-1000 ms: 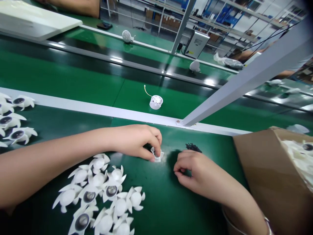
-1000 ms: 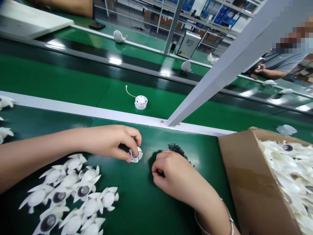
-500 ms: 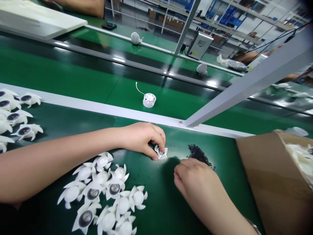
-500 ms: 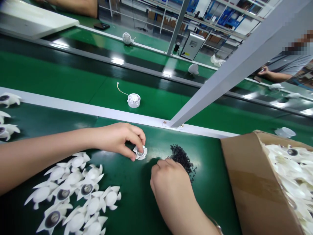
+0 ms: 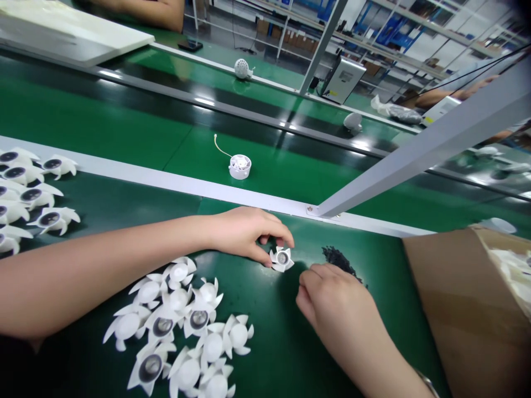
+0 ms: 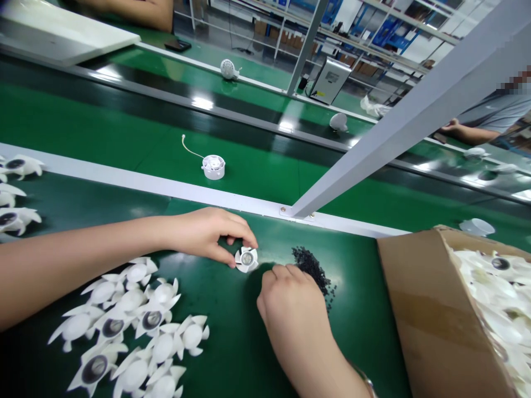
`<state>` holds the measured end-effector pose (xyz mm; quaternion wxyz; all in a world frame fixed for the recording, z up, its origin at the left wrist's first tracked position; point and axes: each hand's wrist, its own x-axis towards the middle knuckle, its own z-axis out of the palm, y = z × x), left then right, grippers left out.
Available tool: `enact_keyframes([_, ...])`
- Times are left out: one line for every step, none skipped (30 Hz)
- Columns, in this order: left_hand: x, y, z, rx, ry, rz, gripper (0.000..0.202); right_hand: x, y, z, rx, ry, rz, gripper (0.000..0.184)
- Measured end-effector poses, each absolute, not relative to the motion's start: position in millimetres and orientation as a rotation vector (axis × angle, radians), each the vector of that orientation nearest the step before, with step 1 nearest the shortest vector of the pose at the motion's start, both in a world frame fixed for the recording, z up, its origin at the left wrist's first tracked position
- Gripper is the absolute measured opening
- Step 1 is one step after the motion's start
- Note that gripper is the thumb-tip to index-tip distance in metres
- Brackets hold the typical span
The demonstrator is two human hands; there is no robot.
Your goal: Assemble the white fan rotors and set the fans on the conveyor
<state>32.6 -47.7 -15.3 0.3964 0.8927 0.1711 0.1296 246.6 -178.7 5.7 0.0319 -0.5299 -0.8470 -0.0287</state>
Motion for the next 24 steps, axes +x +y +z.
enact_keyframes([32.9,-48.0,-15.0,2.270,0.437,0.321,0.043,248.1,-174.8,6.6,-1.627,-2.561,0.008,0.017])
enact_keyframes([33.3,-48.4,-14.8,2.283,0.436,0.313,0.042,249.4,-170.8,7.3,-1.607,-2.500,0.124,0.015])
enact_keyframes([33.6,-48.9,-14.7,2.301,0.429,0.309,0.040,250.4,-166.9,7.8,-1.581,-2.431,0.245,0.013])
enact_keyframes([34.0,-49.5,-14.6,2.324,0.421,0.309,0.038,250.9,-163.2,7.8,-1.553,-2.362,0.353,0.012])
enact_keyframes([34.3,-50.1,-14.7,2.346,0.416,0.310,0.037,251.1,-160.1,7.2,-1.529,-2.303,0.434,0.012])
enact_keyframes([34.6,-50.8,-14.8,2.365,0.416,0.312,0.037,250.7,-157.5,6.1,-1.512,-2.260,0.485,0.011])
enact_keyframes([35.0,-51.6,-14.9,2.381,0.419,0.314,0.038,250.0,-155.6,4.6,-1.501,-2.232,0.511,0.011])
enact_keyframes([35.3,-52.3,-15.1,2.394,0.423,0.313,0.037,249.0,-154.2,2.8,-1.495,-2.221,0.521,0.011])
enact_keyframes([35.6,-52.9,-15.4,2.404,0.426,0.311,0.036,247.8,-153.4,0.8,-1.493,-2.217,0.519,0.011])
enact_keyframes([35.8,-53.4,-15.7,2.413,0.428,0.309,0.035,246.7,-152.9,-1.1,-1.488,-2.220,0.505,0.010])
enact_keyframes([36.0,-53.8,-16.1,2.420,0.432,0.308,0.033,245.5,-152.8,-2.8,-1.482,-2.227,0.485,0.010])
enact_keyframes([36.2,-54.0,-16.7,2.424,0.437,0.311,0.032,244.5,-152.9,-4.3,-1.474,-2.236,0.459,0.010])
enact_keyframes([36.4,-54.1,-17.4,2.426,0.440,0.316,0.031,243.5,-153.1,-5.6,-1.467,-2.244,0.431,0.010])
enact_keyframes([36.5,-54.1,-18.2,2.426,0.443,0.322,0.031,242.6,-153.3,-6.7,-1.457,-2.251,0.402,0.010])
enact_keyframes([36.6,-54.1,-19.0,2.427,0.445,0.328,0.030,241.8,-153.4,-7.6,-1.446,-2.255,0.371,0.010])
enact_keyframes([36.8,-54.0,-19.7,2.427,0.446,0.333,0.029,241.0,-153.5,-8.4,-1.433,-2.258,0.345,0.010])
enact_keyframes([36.9,-53.9,-20.2,2.428,0.446,0.337,0.029,240.1,-153.5,-9.0,-1.421,-2.259,0.323,0.010])
enact_keyframes([37.0,-53.9,-20.5,2.430,0.447,0.339,0.028,239.3,-153.5,-9.6,-1.410,-2.256,0.307,0.010])
enact_keyframes([37.2,-54.0,-20.5,2.432,0.448,0.340,0.027,238.4,-153.5,-10.1,-1.399,-2.253,0.298,0.009])
enact_keyframes([37.4,-54.1,-20.2,2.435,0.451,0.340,0.026,237.6,-153.6,-10.4,-1.391,-2.249,0.293,0.009])
enact_keyframes([37.6,-54.4,-19.6,2.438,0.456,0.340,0.025,236.9,-153.8,-10.5,-1.387,-2.248,0.292,0.010])
enact_keyframes([37.7,-54.8,-18.9,2.441,0.463,0.338,0.024,236.4,-154.1,-10.5,-1.381,-2.250,0.289,0.010])
enact_keyframes([37.9,-55.2,-18.0,2.443,0.471,0.335,0.024,236.0,-154.5,-10.4,-1.376,-2.253,0.279,0.010])
enact_keyframes([38.0,-55.7,-17.1,2.445,0.479,0.331,0.024,235.7,-155.1,-10.1,-1.370,-2.257,0.262,0.010])
